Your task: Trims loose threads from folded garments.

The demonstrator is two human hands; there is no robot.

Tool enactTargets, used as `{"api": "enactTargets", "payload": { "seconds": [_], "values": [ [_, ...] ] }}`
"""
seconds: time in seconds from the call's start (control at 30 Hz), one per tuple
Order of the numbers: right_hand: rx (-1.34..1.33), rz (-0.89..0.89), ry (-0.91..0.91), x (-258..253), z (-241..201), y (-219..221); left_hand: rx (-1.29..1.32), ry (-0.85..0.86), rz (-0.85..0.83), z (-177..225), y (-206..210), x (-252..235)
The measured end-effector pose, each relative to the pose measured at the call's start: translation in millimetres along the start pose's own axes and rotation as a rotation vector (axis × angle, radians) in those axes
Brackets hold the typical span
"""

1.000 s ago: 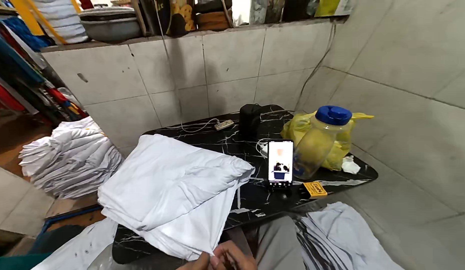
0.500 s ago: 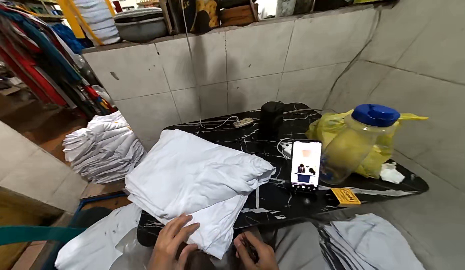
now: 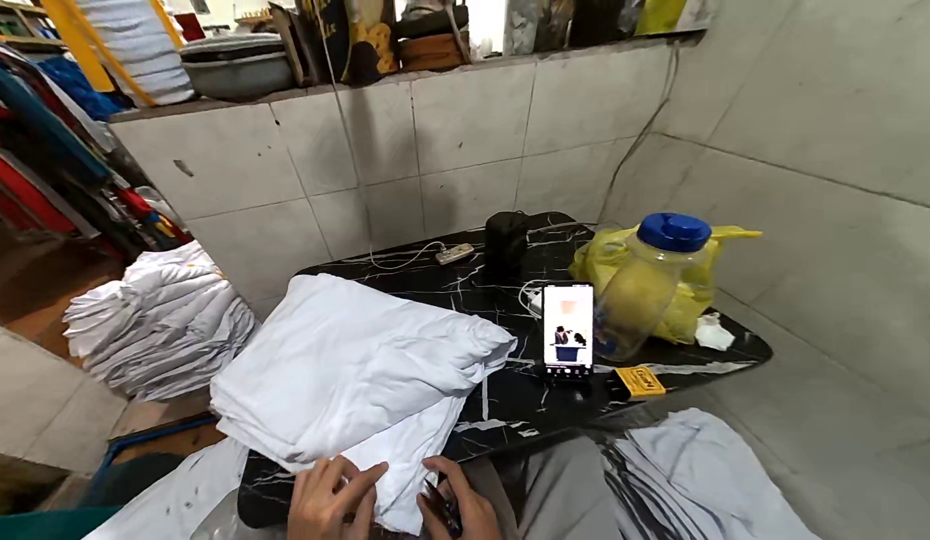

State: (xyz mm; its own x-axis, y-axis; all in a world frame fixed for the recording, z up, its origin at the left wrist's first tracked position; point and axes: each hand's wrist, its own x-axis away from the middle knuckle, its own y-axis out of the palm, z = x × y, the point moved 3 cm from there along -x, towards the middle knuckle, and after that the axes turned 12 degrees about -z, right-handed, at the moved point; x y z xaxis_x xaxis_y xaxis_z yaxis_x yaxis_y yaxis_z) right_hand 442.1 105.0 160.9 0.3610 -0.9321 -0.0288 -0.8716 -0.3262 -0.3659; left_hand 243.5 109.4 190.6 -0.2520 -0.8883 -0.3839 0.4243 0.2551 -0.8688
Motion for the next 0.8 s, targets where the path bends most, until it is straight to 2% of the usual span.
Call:
{"api": "enactTargets", "payload": {
  "seconds": [0.07, 0.13, 0.23, 0.3, 0.43, 0.53, 0.6, 0.7, 0.8],
  "values": [
    [-0.033, 0.078, -0.045, 1.8, 1.1, -3.1, 0.18, 0.051, 0.094, 11.8, -0.2, 0.3],
    [-0.088, 0.141, -0.081, 3.1, 3.5, -6.1, 0.438, 0.062, 0.089, 26.7, 1.6, 1.6],
    [-0.21, 0.126, -0.084, 3.5, 3.4, -9.4, 0.75, -0.028, 0.054, 42.5, 3.6, 1.2],
    [-0.278, 0.095, -0.086, 2.7, 2.1, -8.9, 0.832, -0.078, 0.055, 48.9, 2.4, 0.6],
    [-0.465, 0.005, -0.075, 0.6, -0.2, -0.7, 0.773, -0.056, 0.13, 58.1, 0.8, 2.9],
    [-0.506, 0.005, -0.036, 1.4, -14.5, 1.2, 0.727, -0.037, 0.157, 62.0, 0.4, 5.7],
    [-0.464, 0.023, -0.055, 2.1, -20.2, 3.6, 0.717, -0.044, 0.168, 61.7, -0.5, 7.4],
    [-0.318, 0.046, -0.187, 3.1, -19.5, 9.7, 0.705, -0.046, 0.194, 58.6, -2.5, 7.5],
    [-0.248, -0.01, -0.287, 4.2, -15.2, 15.7, 0.701, -0.07, 0.232, 58.0, -6.4, 5.5]
  ]
}}
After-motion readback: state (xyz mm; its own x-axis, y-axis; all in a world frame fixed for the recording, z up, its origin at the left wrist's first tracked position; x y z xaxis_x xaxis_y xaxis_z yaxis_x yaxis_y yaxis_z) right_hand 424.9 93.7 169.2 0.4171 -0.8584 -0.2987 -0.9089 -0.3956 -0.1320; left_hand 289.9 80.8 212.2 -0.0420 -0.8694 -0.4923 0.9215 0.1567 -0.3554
